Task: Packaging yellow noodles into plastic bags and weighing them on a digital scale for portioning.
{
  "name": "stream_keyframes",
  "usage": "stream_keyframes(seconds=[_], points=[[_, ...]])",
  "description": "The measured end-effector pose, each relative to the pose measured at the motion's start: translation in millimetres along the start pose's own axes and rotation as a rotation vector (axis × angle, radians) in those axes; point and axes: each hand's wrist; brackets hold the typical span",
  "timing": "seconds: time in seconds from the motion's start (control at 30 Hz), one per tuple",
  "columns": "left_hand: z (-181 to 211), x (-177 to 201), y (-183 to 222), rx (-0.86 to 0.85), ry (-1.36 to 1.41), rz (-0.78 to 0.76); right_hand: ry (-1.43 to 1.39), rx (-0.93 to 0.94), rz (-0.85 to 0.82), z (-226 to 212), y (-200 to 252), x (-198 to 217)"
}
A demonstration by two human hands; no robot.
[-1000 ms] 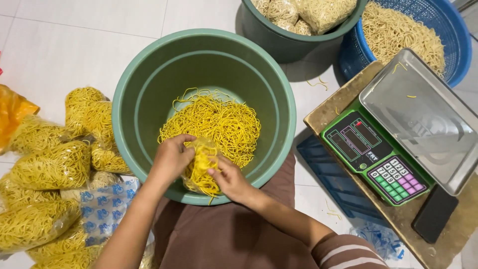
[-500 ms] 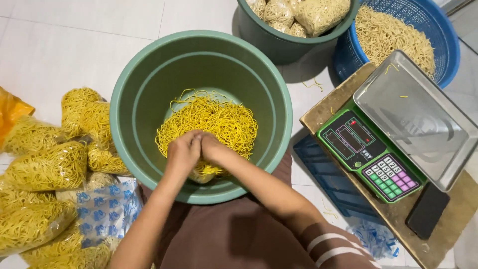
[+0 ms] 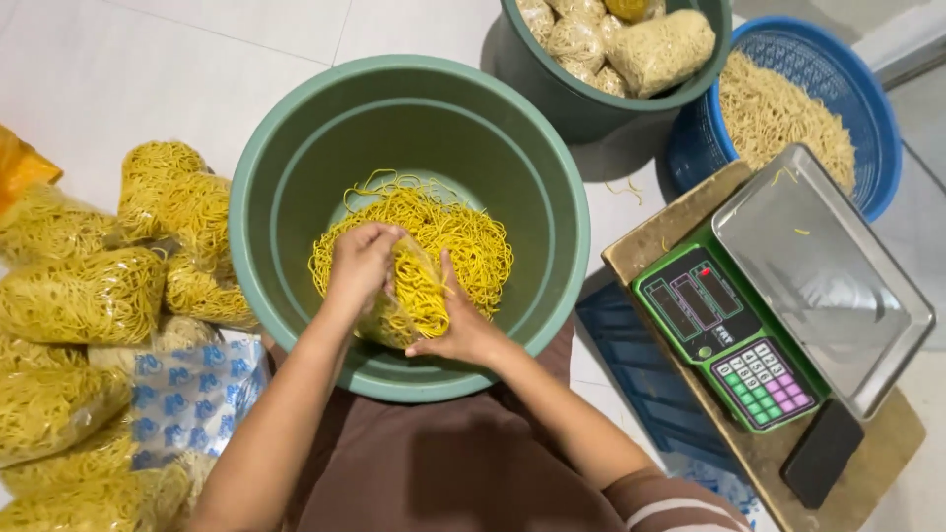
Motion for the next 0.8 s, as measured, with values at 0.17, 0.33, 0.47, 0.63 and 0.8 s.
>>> stream_keyframes(seconds=[0.17, 0.33, 0.47, 0.63, 0.8], points=[[-7, 2, 14, 0.029, 0.061, -0.029, 0.132, 0.045, -0.03, 101, -45, 0], [-5, -4, 24, 0.07, 0.111, -0.021, -0.259, 0.141, -0.044, 74, -31, 35], [-13, -8, 20, 0.023, 0.107, -0.023, -0.513, 0.337, -0.023, 40, -30, 13], [-35, -9, 22, -0.026, 0.008, -0.074, 0.144, 0.314, 0.029, 111, -96, -34], [-63, -29, 52, -0.272, -0.547, -0.278, 0.145, 0.094, -0.019, 158, -129, -55]])
Point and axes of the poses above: each hand's wrist, its own y-axis away from the middle knuckle, its own x-axis out of the back of the hand, z = x × y, and after that the axes turned 8 degrees about -x, right-handed
